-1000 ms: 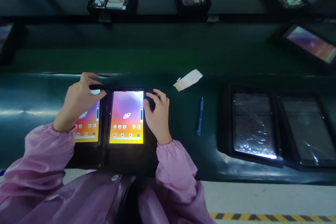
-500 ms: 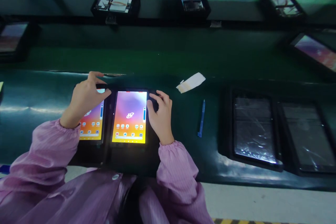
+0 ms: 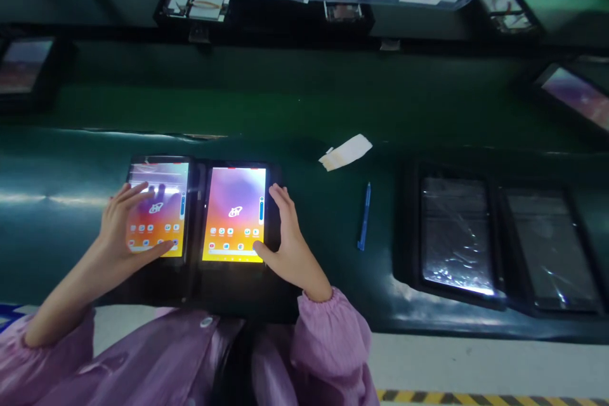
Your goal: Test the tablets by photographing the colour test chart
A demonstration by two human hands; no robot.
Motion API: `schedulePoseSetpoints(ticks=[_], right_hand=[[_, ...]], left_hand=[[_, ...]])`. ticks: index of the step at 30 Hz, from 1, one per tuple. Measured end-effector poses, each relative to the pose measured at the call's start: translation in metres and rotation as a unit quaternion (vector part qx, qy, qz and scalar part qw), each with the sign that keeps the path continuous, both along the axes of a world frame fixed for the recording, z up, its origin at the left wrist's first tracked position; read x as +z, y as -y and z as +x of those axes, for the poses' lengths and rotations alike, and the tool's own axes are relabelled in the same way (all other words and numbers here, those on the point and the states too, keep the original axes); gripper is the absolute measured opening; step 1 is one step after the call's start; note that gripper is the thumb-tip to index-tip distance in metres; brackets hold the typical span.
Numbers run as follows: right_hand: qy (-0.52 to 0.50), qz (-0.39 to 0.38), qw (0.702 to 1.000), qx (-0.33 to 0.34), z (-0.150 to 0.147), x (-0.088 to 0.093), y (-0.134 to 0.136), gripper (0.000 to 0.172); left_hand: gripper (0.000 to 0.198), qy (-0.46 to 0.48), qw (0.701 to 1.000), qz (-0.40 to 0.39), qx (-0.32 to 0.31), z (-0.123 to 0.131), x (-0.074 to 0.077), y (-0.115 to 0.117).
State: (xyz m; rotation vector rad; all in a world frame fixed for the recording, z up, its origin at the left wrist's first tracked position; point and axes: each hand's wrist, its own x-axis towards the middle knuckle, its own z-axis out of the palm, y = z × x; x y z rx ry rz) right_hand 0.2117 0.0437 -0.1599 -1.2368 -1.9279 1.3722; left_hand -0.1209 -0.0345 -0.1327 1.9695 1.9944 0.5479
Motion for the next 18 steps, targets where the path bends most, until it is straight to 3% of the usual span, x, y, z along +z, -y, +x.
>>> schedulePoseSetpoints(ticks=[7, 10, 12, 15, 18], right_hand=[[0.002, 0.001, 1.000, 0.002, -0.001, 0.001, -0.001, 0.092], [0.010, 0.002, 1.000, -0.003, -0.002, 0.002, 0.000, 0.093], [0.016, 0.002, 1.000, -0.007, -0.003, 0.002, 0.000, 0.093], [0.015, -0.005, 1.000, -0.013, -0.003, 0.001, 0.000, 0.091], [0.011, -0.017, 1.000, -0.021, -0.002, 0.000, -0.001, 0.087]], left_hand=[[0.075, 0.016, 0.999, 0.010, 0.028, 0.004, -0.015, 0.003], [0.075, 0.052, 0.998, 0.011, 0.033, 0.003, -0.006, 0.005], [0.071, 0.127, 0.991, -0.004, 0.042, 0.004, 0.003, 0.008], [0.058, 0.229, 0.970, -0.059, 0.055, 0.008, 0.017, 0.015], [0.044, 0.250, 0.963, -0.094, 0.038, 0.013, 0.025, 0.021]])
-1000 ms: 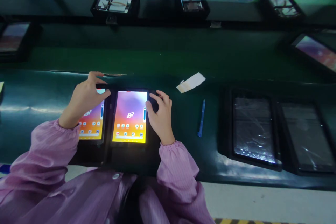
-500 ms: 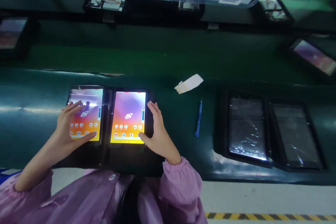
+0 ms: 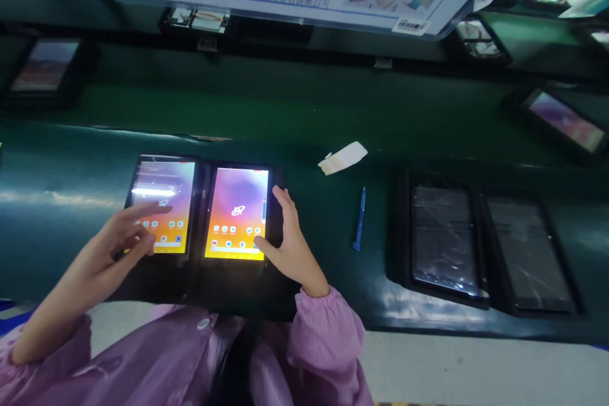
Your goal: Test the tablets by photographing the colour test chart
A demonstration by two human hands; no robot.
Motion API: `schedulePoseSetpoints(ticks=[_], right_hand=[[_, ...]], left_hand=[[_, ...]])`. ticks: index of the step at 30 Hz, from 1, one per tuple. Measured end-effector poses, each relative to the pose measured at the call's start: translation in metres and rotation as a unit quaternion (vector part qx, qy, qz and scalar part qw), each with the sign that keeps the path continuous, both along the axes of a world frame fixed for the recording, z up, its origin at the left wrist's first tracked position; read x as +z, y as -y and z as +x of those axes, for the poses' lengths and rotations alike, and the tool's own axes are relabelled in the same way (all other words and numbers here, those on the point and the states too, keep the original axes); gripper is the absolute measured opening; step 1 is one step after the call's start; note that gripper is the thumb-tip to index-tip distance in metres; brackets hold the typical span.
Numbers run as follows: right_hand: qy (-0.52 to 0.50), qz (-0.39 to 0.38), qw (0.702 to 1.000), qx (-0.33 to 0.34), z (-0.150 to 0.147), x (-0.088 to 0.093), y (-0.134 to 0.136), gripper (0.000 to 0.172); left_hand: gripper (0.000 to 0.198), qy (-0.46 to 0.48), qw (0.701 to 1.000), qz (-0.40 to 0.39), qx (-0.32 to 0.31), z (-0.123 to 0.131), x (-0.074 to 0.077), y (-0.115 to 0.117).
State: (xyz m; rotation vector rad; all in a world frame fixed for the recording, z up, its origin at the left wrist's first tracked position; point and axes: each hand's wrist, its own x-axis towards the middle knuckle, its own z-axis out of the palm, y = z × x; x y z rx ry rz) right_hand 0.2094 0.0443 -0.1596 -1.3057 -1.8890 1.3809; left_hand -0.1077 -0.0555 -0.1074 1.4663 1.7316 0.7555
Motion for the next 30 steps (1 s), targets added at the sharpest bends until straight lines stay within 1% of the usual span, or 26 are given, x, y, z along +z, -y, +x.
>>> schedulePoseSetpoints(ticks=[3, 5, 8, 11, 15, 18, 21, 25, 27, 30], right_hand=[[-0.009, -0.008, 1.000, -0.013, 0.000, 0.000, 0.000, 0.083], [-0.024, -0.012, 0.999, -0.025, 0.000, -0.001, 0.000, 0.079], [-0.056, -0.017, 0.997, -0.043, 0.001, -0.001, 0.001, 0.074], [-0.082, -0.025, 0.995, -0.059, 0.004, 0.001, 0.005, 0.067], [-0.096, -0.043, 0.991, -0.078, 0.008, 0.010, 0.015, 0.059], [-0.082, -0.053, 0.992, -0.083, 0.008, 0.020, 0.022, 0.056], [-0.046, -0.061, 0.992, -0.099, 0.006, 0.026, 0.025, 0.058], [0.030, -0.066, 0.988, -0.135, 0.003, 0.028, 0.022, 0.070], [0.057, -0.078, 0.985, -0.145, 0.002, 0.027, 0.020, 0.075], [0.078, -0.098, 0.983, -0.133, 0.003, 0.026, 0.016, 0.079]], left_hand=[[0.042, 0.009, 0.999, -0.013, -0.030, 0.008, 0.003, 0.005], [0.044, 0.013, 0.997, -0.048, -0.050, 0.017, 0.003, 0.007], [0.053, 0.049, 0.990, -0.110, -0.071, 0.031, 0.002, 0.011], [0.068, 0.095, 0.985, -0.130, -0.066, 0.041, -0.004, 0.016], [0.079, 0.108, 0.981, -0.145, -0.073, 0.046, -0.012, 0.020], [0.077, 0.099, 0.976, -0.175, -0.083, 0.049, -0.011, 0.019], [0.078, 0.104, 0.970, -0.197, -0.101, 0.056, -0.005, 0.016], [0.087, 0.114, 0.964, -0.207, -0.123, 0.061, 0.000, 0.011], [0.087, 0.116, 0.965, -0.200, -0.121, 0.061, -0.002, 0.008], [0.089, 0.124, 0.972, -0.169, -0.111, 0.060, -0.010, 0.005]])
